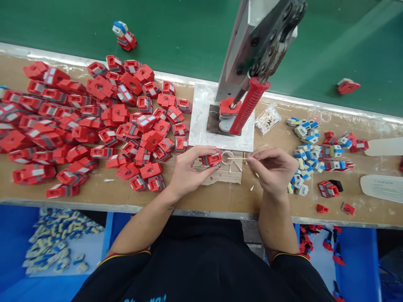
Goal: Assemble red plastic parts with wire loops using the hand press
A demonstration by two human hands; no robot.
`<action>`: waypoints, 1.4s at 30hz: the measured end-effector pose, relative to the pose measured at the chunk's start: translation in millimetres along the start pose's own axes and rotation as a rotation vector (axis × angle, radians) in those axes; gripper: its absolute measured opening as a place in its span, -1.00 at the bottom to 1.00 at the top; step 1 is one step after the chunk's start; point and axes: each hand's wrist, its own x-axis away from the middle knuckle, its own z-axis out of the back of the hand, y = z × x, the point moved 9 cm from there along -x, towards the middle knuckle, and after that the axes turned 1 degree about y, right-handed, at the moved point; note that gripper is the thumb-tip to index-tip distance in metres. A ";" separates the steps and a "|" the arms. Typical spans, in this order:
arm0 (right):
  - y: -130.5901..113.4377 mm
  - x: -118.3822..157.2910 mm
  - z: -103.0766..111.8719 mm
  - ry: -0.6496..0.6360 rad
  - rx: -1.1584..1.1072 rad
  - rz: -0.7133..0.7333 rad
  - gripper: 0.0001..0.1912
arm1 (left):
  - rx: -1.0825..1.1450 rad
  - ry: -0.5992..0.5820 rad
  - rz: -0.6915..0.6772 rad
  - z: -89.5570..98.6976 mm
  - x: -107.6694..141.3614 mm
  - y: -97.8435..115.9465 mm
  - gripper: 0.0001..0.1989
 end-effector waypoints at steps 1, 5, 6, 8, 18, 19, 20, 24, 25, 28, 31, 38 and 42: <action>-3.1 0.6 -1.1 0.020 -0.071 0.012 -0.77 | -0.007 -0.004 -0.007 -0.3 -0.2 1.0 -0.72; -8.4 4.0 -17.2 -0.008 -0.195 0.009 -0.80 | -0.023 -0.033 -0.024 -2.3 -1.0 6.0 -0.74; -8.4 4.8 -21.1 -0.024 -0.196 0.003 -0.81 | -0.023 -0.039 -0.026 -2.7 -1.2 7.1 -0.74; -7.7 6.3 -26.2 -0.047 -0.193 -0.004 -0.81 | -0.022 -0.046 -0.029 -3.2 -1.3 8.4 -0.74; -5.5 8.7 -29.3 -0.100 -0.156 0.008 -0.84 | -0.035 -0.047 -0.035 -3.5 -1.4 8.9 -0.75; -5.7 8.3 -27.5 -0.094 -0.142 0.011 -0.84 | -0.038 -0.046 -0.035 -3.5 -1.5 9.1 -0.75; -5.8 7.9 -25.6 -0.090 -0.125 0.013 -0.84 | -0.039 -0.044 -0.036 -3.4 -1.7 9.4 -0.75; -5.8 6.4 -20.3 -0.087 -0.073 0.014 -0.83 | -0.038 -0.038 -0.051 -3.4 -1.7 11.1 -0.75; -6.2 6.2 -19.4 -0.080 -0.074 0.016 -0.84 | -0.040 -0.039 -0.054 -3.5 -1.6 11.3 -0.75; -9.3 6.1 -19.1 -0.056 -0.108 0.032 -0.84 | -0.045 -0.039 -0.058 -3.6 -1.4 11.5 -0.74; -11.5 7.2 -24.7 -0.091 -0.130 0.042 -0.83 | -0.046 -0.033 -0.069 -3.4 -1.3 12.1 -0.74; -10.0 7.2 -21.5 -0.101 -0.098 0.041 -0.80 | -0.045 -0.019 -0.073 -3.1 -1.2 11.4 -0.74; -10.8 6.5 -20.4 -0.097 -0.070 0.055 -0.80 | -0.049 -0.016 -0.076 -2.5 -1.6 11.8 -0.75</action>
